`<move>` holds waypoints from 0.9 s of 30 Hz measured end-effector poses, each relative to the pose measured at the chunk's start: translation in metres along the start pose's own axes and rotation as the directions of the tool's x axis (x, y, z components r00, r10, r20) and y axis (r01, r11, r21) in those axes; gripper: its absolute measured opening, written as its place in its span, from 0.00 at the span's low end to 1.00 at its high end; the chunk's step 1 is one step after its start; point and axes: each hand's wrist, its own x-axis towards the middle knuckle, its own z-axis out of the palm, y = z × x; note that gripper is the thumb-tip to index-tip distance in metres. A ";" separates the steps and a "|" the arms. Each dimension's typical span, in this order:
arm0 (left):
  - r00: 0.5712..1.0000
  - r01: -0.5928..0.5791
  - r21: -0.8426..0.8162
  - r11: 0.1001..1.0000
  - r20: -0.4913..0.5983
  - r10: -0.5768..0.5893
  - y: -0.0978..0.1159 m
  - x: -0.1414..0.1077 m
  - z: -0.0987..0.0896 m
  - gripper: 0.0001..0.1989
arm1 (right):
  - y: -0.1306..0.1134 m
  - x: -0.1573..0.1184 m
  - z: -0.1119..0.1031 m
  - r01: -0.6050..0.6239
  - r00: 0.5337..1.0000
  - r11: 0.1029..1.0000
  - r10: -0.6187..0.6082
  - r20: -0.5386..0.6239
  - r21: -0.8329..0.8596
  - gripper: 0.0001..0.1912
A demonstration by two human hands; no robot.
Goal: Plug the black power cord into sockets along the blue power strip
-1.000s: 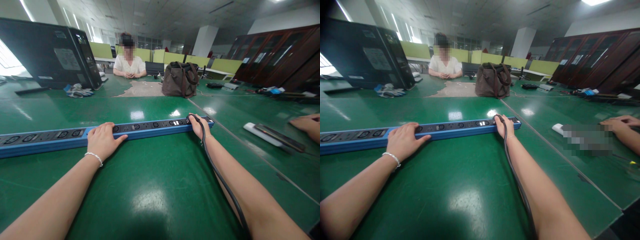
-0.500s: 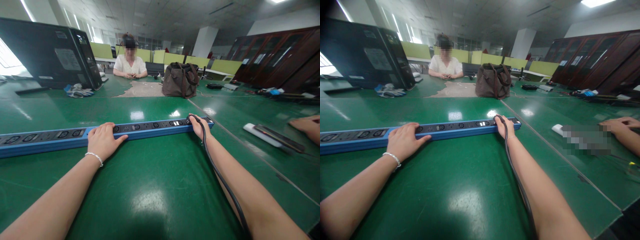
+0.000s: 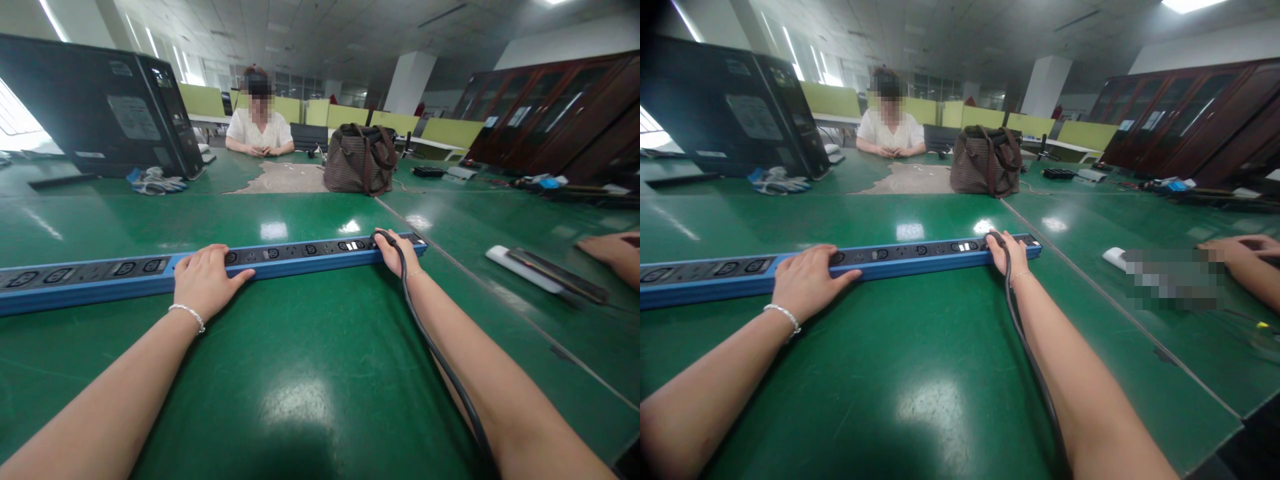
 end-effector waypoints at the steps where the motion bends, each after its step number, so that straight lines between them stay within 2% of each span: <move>1: 1.000 0.000 -0.001 1.000 0.001 0.000 0.000 0.000 0.000 0.34 | -0.002 -0.001 -0.001 -0.017 1.000 1.000 0.017 0.011 -0.002 0.22; 5: 1.000 0.006 0.000 1.000 0.007 -0.006 0.000 0.000 0.000 0.34 | -0.012 -0.007 -0.002 -0.039 0.998 0.999 0.039 0.045 -0.017 0.20; 11: 1.000 0.008 0.010 1.000 0.014 -0.008 0.000 0.001 0.000 0.34 | -0.014 -0.014 -0.004 -0.030 1.000 0.996 0.030 -0.001 -0.086 0.22; 18: 1.000 -0.004 0.023 1.000 0.000 0.004 0.000 -0.001 0.000 0.34 | -0.018 -0.008 -0.008 -0.110 0.990 0.988 0.119 0.080 -0.111 0.21; 27: 1.000 0.004 0.001 1.000 0.013 -0.004 0.001 0.000 -0.001 0.34 | -0.012 -0.016 -0.002 -0.025 0.999 0.999 0.026 0.023 -0.046 0.21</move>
